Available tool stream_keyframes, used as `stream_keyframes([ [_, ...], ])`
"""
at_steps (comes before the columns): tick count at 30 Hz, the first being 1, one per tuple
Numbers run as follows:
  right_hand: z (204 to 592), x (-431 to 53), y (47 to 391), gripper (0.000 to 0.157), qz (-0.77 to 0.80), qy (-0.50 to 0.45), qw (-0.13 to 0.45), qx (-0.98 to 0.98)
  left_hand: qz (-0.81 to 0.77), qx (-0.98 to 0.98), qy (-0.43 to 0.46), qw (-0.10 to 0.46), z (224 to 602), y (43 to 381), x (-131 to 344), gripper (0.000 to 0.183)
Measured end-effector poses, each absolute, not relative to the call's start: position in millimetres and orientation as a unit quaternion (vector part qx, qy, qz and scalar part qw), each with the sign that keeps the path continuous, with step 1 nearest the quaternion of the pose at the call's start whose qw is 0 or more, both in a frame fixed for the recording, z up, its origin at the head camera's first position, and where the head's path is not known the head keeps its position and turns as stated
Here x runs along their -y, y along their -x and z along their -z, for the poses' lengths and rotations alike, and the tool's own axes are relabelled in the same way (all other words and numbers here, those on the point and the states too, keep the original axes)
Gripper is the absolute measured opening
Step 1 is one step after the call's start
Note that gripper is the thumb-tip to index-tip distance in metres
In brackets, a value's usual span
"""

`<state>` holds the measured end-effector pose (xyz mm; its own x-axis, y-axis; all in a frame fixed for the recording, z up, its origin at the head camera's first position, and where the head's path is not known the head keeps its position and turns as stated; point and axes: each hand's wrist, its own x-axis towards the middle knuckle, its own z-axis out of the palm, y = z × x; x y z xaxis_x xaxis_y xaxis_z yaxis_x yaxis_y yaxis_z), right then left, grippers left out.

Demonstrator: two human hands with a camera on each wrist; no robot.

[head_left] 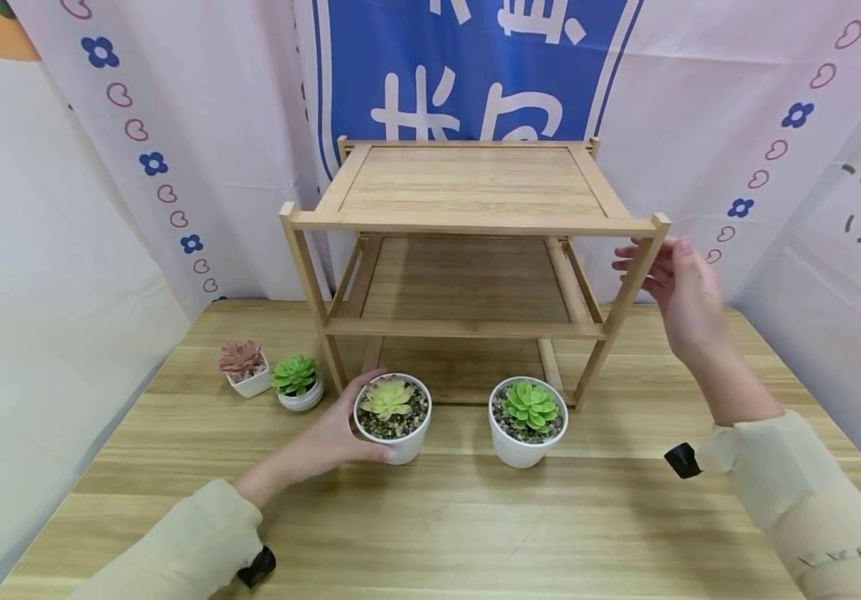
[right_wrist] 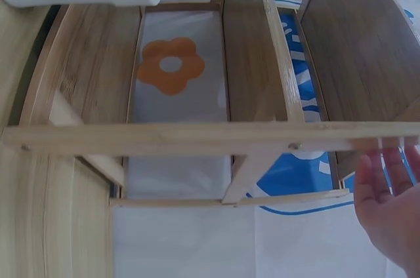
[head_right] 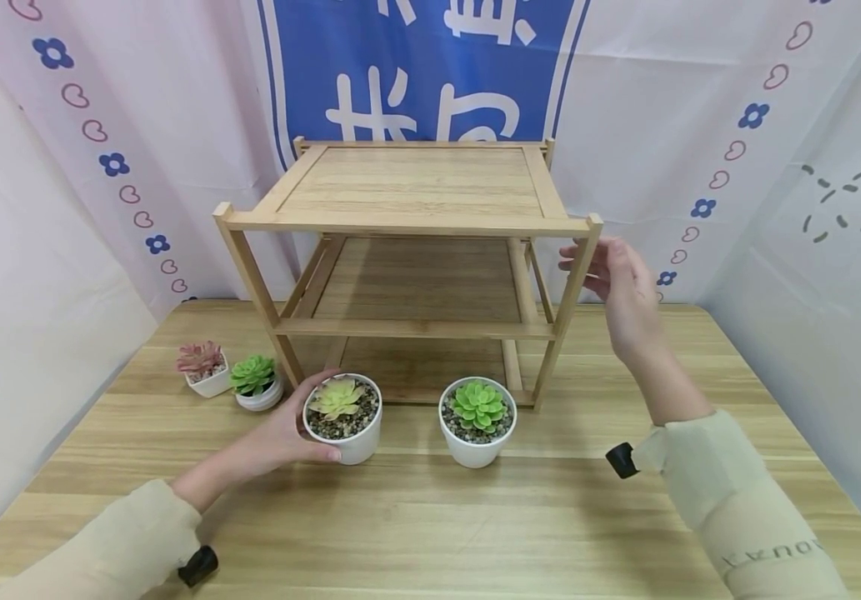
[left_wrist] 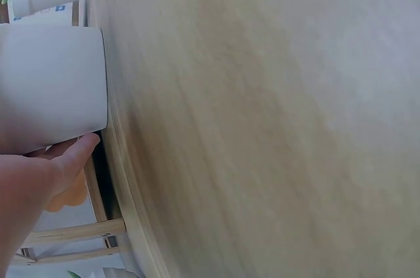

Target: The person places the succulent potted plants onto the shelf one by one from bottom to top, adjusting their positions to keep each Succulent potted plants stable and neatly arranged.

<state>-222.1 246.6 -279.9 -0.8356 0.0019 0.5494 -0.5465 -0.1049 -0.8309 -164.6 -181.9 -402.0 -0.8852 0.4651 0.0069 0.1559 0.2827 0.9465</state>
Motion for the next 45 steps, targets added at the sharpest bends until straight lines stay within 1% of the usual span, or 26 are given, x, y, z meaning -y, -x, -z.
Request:
stream_keyframes([
  [7, 278.2, -234.8, 225.1, 0.049, -0.766, -0.175, 0.185, 0.590, -0.574, -0.785, -0.194, 0.129, 402.3, 165.3, 180.5, 0.113],
  [12, 277.9, -225.9, 228.2, 0.052, -0.783, -0.145, 0.184, 0.576, -0.581, -0.780, -0.196, 0.128, 402.4, 166.3, 180.1, 0.114],
  [17, 278.4, -219.7, 230.6, 0.049, -0.793, -0.117, 0.184, 0.569, -0.584, -0.777, -0.198, 0.127, 403.0, 167.4, 179.3, 0.114],
  [21, 277.0, -216.0, 231.9, 0.047, -0.802, -0.113, 0.189, 0.555, -0.586, -0.775, -0.200, 0.128, 404.1, 168.2, 179.3, 0.114],
  [31, 266.6, -209.7, 232.4, 0.050, -0.822, -0.100, 0.204, 0.522, -0.582, -0.780, -0.197, 0.121, 404.8, 167.9, 179.3, 0.115],
  [38, 263.9, -207.0, 231.9, 0.050, -0.829, -0.078, 0.196, 0.518, -0.583, -0.778, -0.195, 0.126, 405.4, 168.1, 179.7, 0.113],
  [45, 262.9, -204.7, 232.6, 0.050, -0.845, -0.076, 0.189, 0.494, -0.586, -0.777, -0.190, 0.129, 405.1, 167.9, 179.0, 0.112],
])
